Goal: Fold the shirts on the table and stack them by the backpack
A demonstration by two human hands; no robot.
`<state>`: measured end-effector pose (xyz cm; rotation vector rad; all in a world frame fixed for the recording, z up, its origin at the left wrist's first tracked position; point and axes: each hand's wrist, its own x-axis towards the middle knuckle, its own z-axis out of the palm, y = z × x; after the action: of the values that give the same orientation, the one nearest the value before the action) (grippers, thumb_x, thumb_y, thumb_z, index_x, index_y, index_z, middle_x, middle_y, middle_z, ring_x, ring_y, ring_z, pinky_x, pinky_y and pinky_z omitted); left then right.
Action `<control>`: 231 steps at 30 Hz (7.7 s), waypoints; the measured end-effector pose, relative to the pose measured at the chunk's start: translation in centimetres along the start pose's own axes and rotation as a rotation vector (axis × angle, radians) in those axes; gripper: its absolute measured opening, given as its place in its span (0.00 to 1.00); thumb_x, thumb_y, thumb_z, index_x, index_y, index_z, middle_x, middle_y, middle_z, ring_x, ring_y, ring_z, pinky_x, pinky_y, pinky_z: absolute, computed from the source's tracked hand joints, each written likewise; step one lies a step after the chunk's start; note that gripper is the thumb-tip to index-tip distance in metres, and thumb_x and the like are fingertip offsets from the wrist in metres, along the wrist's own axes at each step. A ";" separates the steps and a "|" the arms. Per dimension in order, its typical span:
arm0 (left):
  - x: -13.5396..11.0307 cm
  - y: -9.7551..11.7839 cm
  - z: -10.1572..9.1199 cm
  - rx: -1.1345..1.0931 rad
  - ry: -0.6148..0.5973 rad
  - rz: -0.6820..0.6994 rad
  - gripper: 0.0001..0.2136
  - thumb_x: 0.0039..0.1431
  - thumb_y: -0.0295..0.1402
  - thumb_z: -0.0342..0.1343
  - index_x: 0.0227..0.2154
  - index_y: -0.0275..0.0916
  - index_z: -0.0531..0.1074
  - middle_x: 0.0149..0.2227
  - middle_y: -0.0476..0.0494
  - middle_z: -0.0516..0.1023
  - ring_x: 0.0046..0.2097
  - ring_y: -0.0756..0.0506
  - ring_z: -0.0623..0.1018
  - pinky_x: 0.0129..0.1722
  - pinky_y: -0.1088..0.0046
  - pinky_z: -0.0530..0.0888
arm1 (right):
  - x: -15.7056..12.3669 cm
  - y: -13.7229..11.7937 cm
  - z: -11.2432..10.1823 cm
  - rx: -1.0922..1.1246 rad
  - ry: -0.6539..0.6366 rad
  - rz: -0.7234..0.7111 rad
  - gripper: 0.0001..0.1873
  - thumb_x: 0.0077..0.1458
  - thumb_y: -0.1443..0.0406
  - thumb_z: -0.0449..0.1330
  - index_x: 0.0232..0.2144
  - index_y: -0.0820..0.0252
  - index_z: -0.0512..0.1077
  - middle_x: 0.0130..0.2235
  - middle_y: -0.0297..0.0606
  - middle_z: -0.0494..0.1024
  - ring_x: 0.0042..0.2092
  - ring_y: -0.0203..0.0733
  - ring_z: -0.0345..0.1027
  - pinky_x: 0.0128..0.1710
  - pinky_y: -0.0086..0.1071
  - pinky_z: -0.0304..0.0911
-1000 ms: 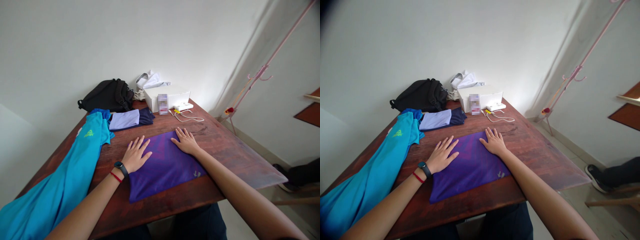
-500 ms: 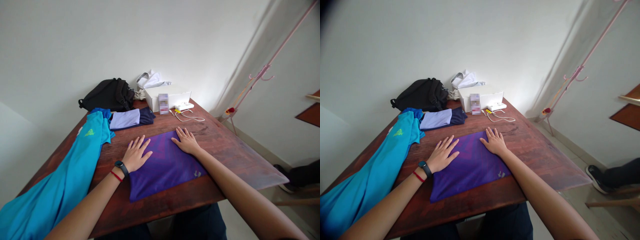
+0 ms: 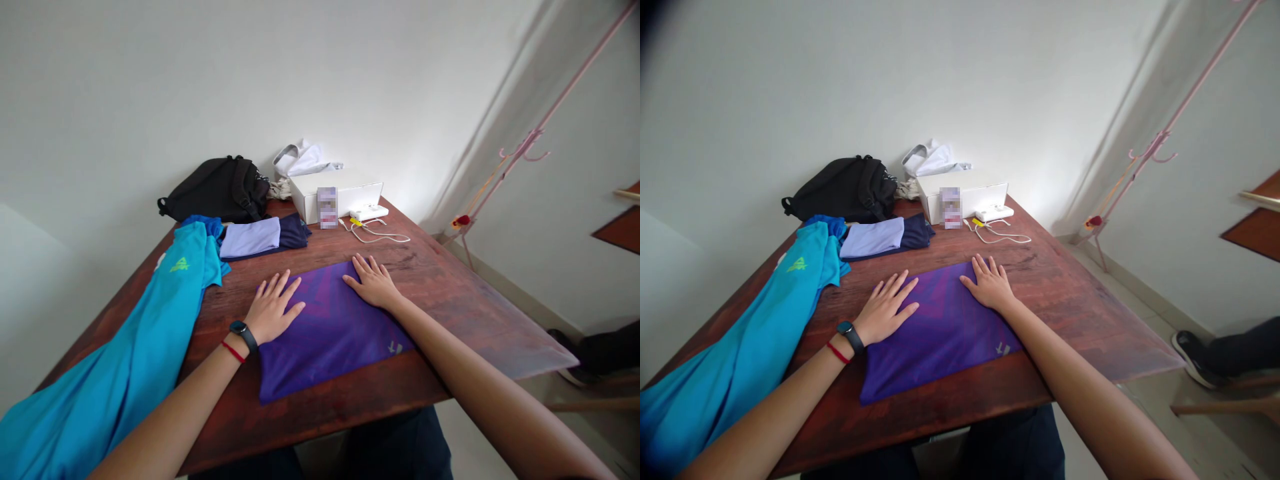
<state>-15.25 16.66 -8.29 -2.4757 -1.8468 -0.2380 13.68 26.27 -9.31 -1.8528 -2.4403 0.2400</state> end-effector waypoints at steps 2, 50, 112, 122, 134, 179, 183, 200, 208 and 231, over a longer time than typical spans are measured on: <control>0.0 0.0 0.0 -0.003 0.000 -0.002 0.29 0.69 0.51 0.44 0.69 0.48 0.56 0.72 0.43 0.49 0.71 0.33 0.55 0.67 0.45 0.56 | 0.0 0.0 0.1 -0.008 -0.001 0.000 0.46 0.63 0.38 0.34 0.72 0.57 0.43 0.74 0.35 0.41 0.73 0.56 0.31 0.69 0.54 0.38; 0.0 0.0 0.0 -0.018 0.007 0.001 0.29 0.69 0.52 0.43 0.68 0.48 0.57 0.72 0.42 0.50 0.70 0.33 0.55 0.67 0.46 0.55 | 0.0 0.1 -0.1 0.007 -0.015 0.000 0.46 0.63 0.37 0.34 0.72 0.57 0.42 0.74 0.36 0.41 0.73 0.55 0.31 0.69 0.55 0.37; -0.1 0.1 0.0 -0.020 -0.021 -0.011 0.30 0.69 0.53 0.41 0.69 0.48 0.55 0.73 0.42 0.49 0.71 0.33 0.53 0.67 0.45 0.54 | -3.0 -7.5 -3.0 -0.001 0.068 -0.296 0.42 0.66 0.42 0.40 0.71 0.61 0.48 0.73 0.39 0.42 0.73 0.61 0.29 0.68 0.61 0.36; -0.1 0.0 0.4 -0.026 0.014 -0.007 0.28 0.70 0.47 0.44 0.69 0.45 0.57 0.72 0.41 0.50 0.71 0.33 0.55 0.66 0.45 0.56 | -2.7 -11.1 0.1 0.122 0.005 -0.434 0.40 0.67 0.43 0.38 0.72 0.59 0.47 0.73 0.39 0.46 0.73 0.57 0.33 0.69 0.55 0.38; -0.1 0.0 0.2 -0.069 0.032 -0.006 0.29 0.69 0.51 0.45 0.68 0.47 0.58 0.72 0.39 0.50 0.70 0.32 0.55 0.67 0.45 0.54 | 0.1 -0.5 -0.2 -0.021 -0.004 -0.151 0.42 0.66 0.41 0.37 0.72 0.56 0.45 0.73 0.36 0.43 0.73 0.51 0.33 0.70 0.52 0.39; -0.2 0.0 0.6 -0.125 0.074 -0.010 0.28 0.68 0.51 0.46 0.67 0.48 0.60 0.72 0.40 0.52 0.70 0.31 0.56 0.66 0.43 0.54 | 0.6 1.4 0.1 -0.015 -0.002 -0.089 0.41 0.66 0.42 0.38 0.72 0.57 0.43 0.73 0.36 0.42 0.73 0.48 0.33 0.70 0.50 0.38; -0.2 0.0 0.6 -0.127 0.070 -0.007 0.28 0.68 0.51 0.46 0.67 0.48 0.60 0.72 0.39 0.52 0.70 0.31 0.56 0.66 0.43 0.54 | 0.6 1.4 0.1 -0.016 0.001 -0.090 0.41 0.66 0.42 0.38 0.72 0.57 0.44 0.73 0.36 0.43 0.73 0.48 0.33 0.70 0.50 0.39; -0.2 0.0 0.5 -0.131 0.075 -0.012 0.28 0.68 0.51 0.47 0.67 0.48 0.60 0.72 0.40 0.52 0.70 0.31 0.56 0.67 0.44 0.54 | 0.5 1.3 0.0 -0.021 -0.004 -0.090 0.41 0.66 0.42 0.38 0.72 0.57 0.44 0.73 0.36 0.42 0.73 0.49 0.33 0.70 0.51 0.39; -0.3 -0.1 0.6 -0.144 0.090 -0.008 0.28 0.67 0.51 0.47 0.67 0.49 0.60 0.72 0.41 0.52 0.70 0.31 0.57 0.66 0.43 0.54 | 0.6 1.4 0.1 -0.037 -0.002 -0.095 0.40 0.66 0.42 0.37 0.72 0.55 0.44 0.73 0.36 0.43 0.73 0.49 0.34 0.69 0.51 0.41; -0.2 0.1 0.5 -0.122 0.069 -0.013 0.28 0.68 0.51 0.46 0.67 0.48 0.59 0.72 0.40 0.51 0.70 0.31 0.56 0.67 0.44 0.53 | 0.7 1.4 0.0 -0.029 -0.013 -0.096 0.40 0.67 0.43 0.39 0.72 0.57 0.44 0.73 0.35 0.42 0.73 0.48 0.33 0.70 0.51 0.39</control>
<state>-15.22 16.47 -8.79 -2.4983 -1.8754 -0.4431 14.86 27.28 -9.61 -1.7437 -2.5468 0.2125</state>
